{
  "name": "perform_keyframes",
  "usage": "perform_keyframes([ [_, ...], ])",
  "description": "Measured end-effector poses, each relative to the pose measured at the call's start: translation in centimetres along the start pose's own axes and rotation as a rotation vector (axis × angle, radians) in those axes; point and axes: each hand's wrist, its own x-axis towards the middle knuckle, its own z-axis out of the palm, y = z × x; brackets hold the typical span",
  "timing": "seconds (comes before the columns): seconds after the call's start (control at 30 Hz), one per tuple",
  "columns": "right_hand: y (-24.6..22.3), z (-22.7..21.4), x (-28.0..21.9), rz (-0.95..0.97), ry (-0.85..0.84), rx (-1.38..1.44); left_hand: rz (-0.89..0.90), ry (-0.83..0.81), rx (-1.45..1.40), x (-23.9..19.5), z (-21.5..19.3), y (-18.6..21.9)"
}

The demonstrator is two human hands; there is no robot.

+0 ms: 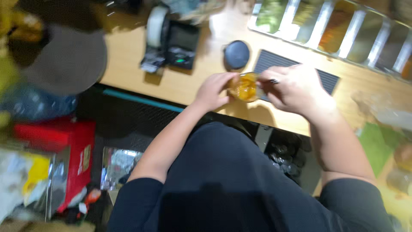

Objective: The person prepares a drink by pouring liquid from a bottle into a small glass, then transfers the contents of the glass into a larger cup. They add a scoop of orange-colored ingredients from a container, stir the mixture with a spoon, and finally add ice from a red cooler using a scoop.

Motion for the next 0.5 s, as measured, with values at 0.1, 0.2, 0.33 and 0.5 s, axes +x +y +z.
perform_keyframes([
  [0.1,-0.4,0.2,-0.2,0.035,-0.036,0.083,-0.046,-0.007,-0.020,0.1,-0.2,0.4],
  [0.2,-0.6,0.6,-0.5,-0.026,0.102,0.133,-0.009,0.007,0.036,0.2,-0.1,0.3],
  [0.33,-0.7,0.8,-0.9,-0.009,0.114,0.155,-0.012,0.005,0.004,0.2,-0.3,0.4],
  [0.5,-0.9,1.1,-1.2,0.070,0.150,0.090,0.003,0.011,0.001,0.2,-0.3,0.3],
])
